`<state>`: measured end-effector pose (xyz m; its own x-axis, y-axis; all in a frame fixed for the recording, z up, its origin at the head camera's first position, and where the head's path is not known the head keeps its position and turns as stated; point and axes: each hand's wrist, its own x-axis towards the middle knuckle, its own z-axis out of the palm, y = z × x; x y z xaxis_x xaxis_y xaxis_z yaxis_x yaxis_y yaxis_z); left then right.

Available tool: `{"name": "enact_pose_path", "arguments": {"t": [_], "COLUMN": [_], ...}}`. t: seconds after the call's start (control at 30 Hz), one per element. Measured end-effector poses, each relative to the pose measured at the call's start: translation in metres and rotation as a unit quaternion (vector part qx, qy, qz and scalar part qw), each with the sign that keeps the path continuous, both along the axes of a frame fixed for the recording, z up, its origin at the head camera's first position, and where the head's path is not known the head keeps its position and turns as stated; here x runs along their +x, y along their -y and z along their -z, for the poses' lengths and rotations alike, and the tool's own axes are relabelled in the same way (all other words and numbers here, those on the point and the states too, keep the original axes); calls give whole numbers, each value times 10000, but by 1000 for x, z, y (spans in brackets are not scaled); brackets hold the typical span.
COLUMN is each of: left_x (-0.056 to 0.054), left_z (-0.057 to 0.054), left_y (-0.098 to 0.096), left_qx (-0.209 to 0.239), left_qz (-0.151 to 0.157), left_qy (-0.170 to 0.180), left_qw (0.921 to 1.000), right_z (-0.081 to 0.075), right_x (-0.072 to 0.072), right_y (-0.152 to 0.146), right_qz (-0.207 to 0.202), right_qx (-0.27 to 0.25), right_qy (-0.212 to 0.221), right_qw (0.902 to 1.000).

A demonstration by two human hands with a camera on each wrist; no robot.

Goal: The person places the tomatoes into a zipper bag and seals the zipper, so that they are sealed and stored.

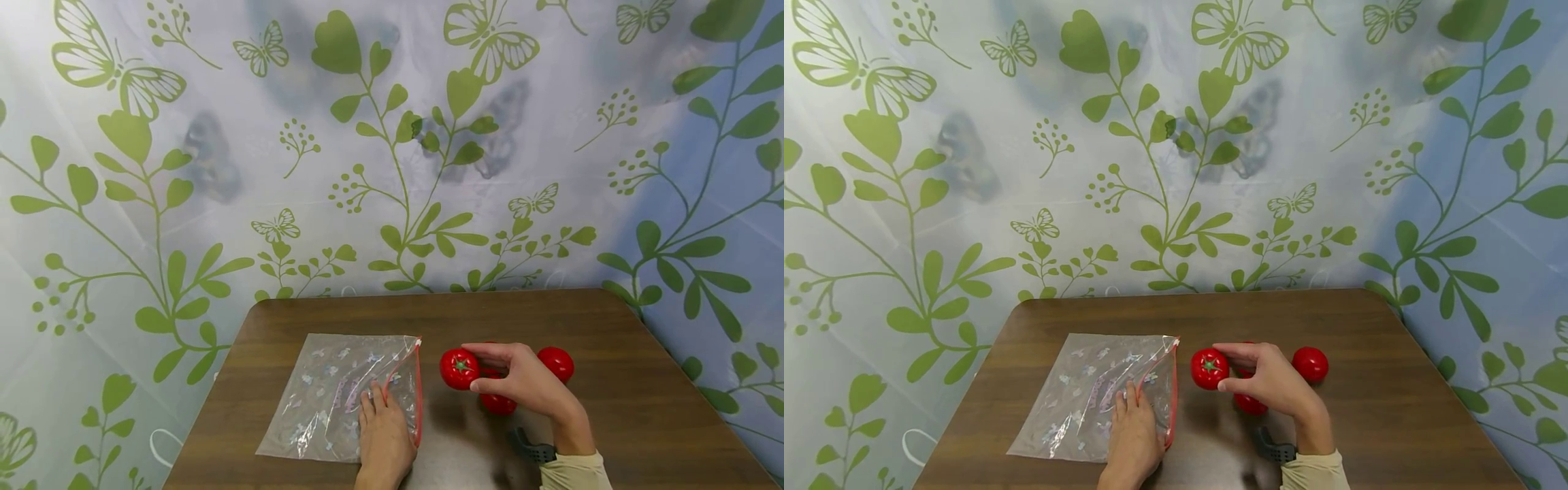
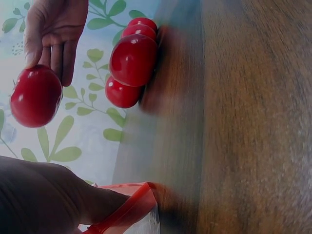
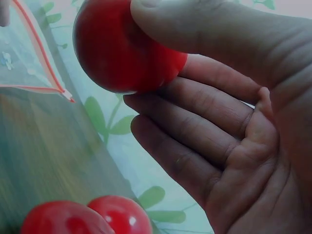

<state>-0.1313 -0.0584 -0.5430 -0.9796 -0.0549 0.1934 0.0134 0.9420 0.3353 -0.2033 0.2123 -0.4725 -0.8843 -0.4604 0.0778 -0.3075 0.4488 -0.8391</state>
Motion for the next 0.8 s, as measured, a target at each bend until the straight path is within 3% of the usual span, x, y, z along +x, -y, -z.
{"name": "enact_pose_path", "arguments": {"t": [0.3,0.6,0.8], "left_x": [0,-2,-2], "left_z": [-1,-4,-4], "left_y": [0,-1,0], "left_qx": [-91,35,-6], "left_qz": [-16,-91,-95], "left_qy": [-57,289,281], "left_qw": [9999,9995,9996], "right_z": [7,17,26], "right_x": [-8,-13,-14], "right_y": [19,37,48], "right_qz": [-218,-374,-449], "right_qx": [-73,-74,-97], "right_qy": [-19,61,220], "right_qw": [9997,9993,9987]}}
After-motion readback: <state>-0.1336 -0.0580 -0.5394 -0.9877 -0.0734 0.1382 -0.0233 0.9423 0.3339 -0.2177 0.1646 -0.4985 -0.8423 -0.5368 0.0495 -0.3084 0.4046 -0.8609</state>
